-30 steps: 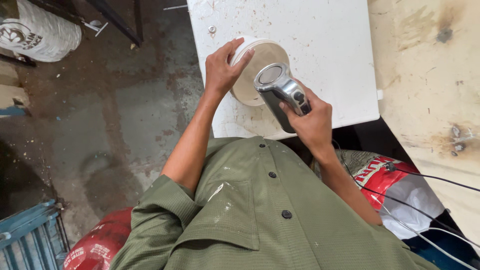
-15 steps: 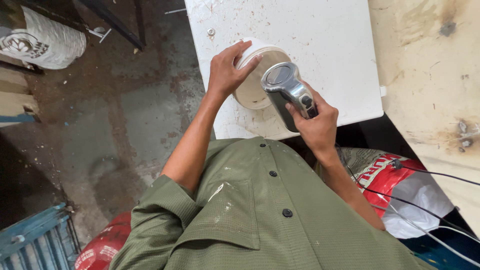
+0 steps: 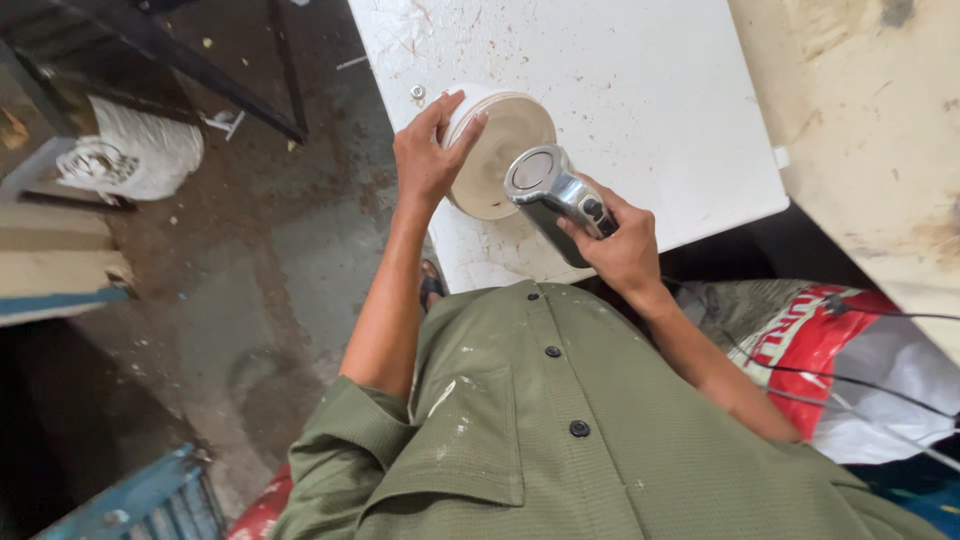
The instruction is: The person pours a liquid from a silver electric kettle into a white bucket containing a beige substance. The person holds the bucket with the left hand and the kettle with the right hand, tilting the kettle to pour the liquid into the bucket.
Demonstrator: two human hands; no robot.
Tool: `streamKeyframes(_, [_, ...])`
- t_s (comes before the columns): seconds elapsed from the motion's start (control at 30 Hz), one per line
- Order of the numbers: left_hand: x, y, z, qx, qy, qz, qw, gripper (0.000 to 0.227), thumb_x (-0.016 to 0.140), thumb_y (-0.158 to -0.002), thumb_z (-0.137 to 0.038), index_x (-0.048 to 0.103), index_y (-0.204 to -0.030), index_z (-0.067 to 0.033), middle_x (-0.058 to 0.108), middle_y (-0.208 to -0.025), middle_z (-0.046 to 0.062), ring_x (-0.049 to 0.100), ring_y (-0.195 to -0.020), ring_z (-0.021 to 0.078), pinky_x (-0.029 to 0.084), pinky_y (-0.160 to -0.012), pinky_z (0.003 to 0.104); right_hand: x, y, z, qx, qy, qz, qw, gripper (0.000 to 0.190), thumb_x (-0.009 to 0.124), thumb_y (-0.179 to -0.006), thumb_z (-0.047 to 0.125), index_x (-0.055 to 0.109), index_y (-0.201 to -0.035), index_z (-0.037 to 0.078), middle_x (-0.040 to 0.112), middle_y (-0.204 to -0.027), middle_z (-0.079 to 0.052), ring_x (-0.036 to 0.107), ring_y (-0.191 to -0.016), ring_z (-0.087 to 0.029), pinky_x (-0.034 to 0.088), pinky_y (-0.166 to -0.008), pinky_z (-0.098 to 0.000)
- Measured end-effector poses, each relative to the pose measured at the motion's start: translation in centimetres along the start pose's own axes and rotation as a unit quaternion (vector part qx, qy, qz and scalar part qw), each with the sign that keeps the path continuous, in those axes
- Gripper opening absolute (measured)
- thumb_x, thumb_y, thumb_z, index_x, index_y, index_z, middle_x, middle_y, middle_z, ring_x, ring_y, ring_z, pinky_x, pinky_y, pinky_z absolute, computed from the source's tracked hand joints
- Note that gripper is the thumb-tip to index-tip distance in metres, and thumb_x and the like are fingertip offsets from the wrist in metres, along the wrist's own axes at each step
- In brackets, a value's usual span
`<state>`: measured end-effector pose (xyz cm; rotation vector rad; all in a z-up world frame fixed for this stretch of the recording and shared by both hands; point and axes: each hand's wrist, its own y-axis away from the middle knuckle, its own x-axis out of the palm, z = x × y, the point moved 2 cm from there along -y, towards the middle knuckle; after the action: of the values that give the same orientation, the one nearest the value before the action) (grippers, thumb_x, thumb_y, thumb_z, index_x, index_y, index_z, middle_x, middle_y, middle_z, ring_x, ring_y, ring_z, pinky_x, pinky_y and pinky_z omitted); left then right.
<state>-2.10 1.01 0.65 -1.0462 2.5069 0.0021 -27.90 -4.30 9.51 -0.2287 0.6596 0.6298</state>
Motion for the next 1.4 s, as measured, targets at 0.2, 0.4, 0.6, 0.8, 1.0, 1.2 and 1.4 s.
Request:
streamKeyframes(0.2, [-0.4, -0.3, 0.4, -0.015, 0.004, -0.001, 1.000, 0.045, 0.081, -0.088, -0.040, 0.076, -0.114, -0.0040, 0.078, -0.108, 0.017, 0.071, -0.090, 0.0201, 0.055, -0.084, 0.033, 2.0, 0.8, -1.0, 0.050, 0.017, 0.101, 0.994, 0.062, 0.084, -0.082, 0.018, 0.064, -0.141, 0.015, 0.081, -0.090, -0.016, 0.071, -0.063, -0.020, 0.055, -0.063, -0.0313])
streamKeyframes(0.4, [-1.7, -0.2, 1.6, -0.009, 0.015, -0.016, 1.000, 0.055, 0.080, -0.094, -0.040, 0.057, -0.078, 0.0061, 0.078, -0.122, 0.015, 0.073, -0.098, 0.0162, 0.056, -0.088, 0.033, 1.8, -0.1, -2.1, -0.102, -0.009, 0.003, 0.995, 0.060, 0.082, -0.088, 0.014, 0.061, -0.145, 0.016, 0.079, -0.099, -0.015, 0.074, -0.069, -0.016, 0.060, -0.063, -0.0292])
streamKeyframes(0.6, [-0.7, 0.1, 1.7, -0.105, 0.001, 0.010, 0.994, 0.039, 0.079, -0.091, -0.040, 0.068, -0.100, -0.0039, 0.080, -0.110, 0.019, 0.065, -0.088, 0.0176, 0.055, -0.088, 0.035, 2.3, 0.6, -3.6, -0.075, 0.021, 0.072, 0.994, 0.075, 0.071, -0.075, 0.003, 0.056, -0.148, 0.015, 0.073, -0.130, -0.017, 0.068, -0.055, -0.018, 0.058, -0.055, -0.0292])
streamKeyframes(0.8, [-0.3, -0.7, 1.0, 0.012, 0.026, 0.007, 1.000, 0.051, 0.078, -0.094, -0.037, 0.050, -0.073, 0.0010, 0.074, -0.124, 0.018, 0.070, -0.104, 0.0152, 0.053, -0.091, 0.032, 2.3, 0.5, -4.9, -0.081, 0.002, -0.038, 0.996, 0.066, 0.079, -0.088, 0.009, 0.057, -0.149, 0.018, 0.078, -0.095, -0.015, 0.068, -0.058, -0.012, 0.055, -0.053, -0.0277])
streamKeyframes(1.0, [0.1, -1.0, 1.6, -0.016, 0.010, 0.010, 1.000, 0.053, 0.076, -0.095, -0.038, 0.044, -0.072, -0.0020, 0.075, -0.125, 0.017, 0.068, -0.094, 0.0141, 0.054, -0.082, 0.030, 3.1, 0.3, -5.5, -0.082, 0.003, 0.044, 0.996, 0.068, 0.075, -0.082, 0.004, 0.058, -0.146, 0.019, 0.078, -0.092, -0.015, 0.062, -0.045, -0.015, 0.048, -0.044, -0.0304])
streamKeyframes(1.2, [0.1, -1.1, 2.1, -0.024, -0.023, 0.005, 0.999, 0.056, 0.073, -0.094, -0.041, 0.038, -0.071, -0.0036, 0.075, -0.126, 0.016, 0.062, -0.079, 0.0134, 0.052, -0.073, 0.029, 3.4, 0.3, -5.3, -0.102, 0.010, -0.003, 0.995, 0.076, 0.073, -0.076, 0.000, 0.055, -0.149, 0.013, 0.079, -0.095, -0.016, 0.064, -0.051, -0.016, 0.053, -0.046, -0.0300])
streamKeyframes(1.4, [0.6, -1.3, 1.5, 0.027, 0.003, 0.009, 1.000, 0.060, 0.074, -0.099, -0.042, 0.037, -0.071, -0.0044, 0.072, -0.131, 0.018, 0.067, -0.094, 0.0122, 0.054, -0.082, 0.029, 2.6, 0.1, -5.3, -0.063, -0.020, -0.026, 0.997, 0.072, 0.075, -0.079, 0.003, 0.058, -0.148, 0.019, 0.078, -0.099, -0.015, 0.068, -0.057, -0.015, 0.056, -0.052, -0.0287])
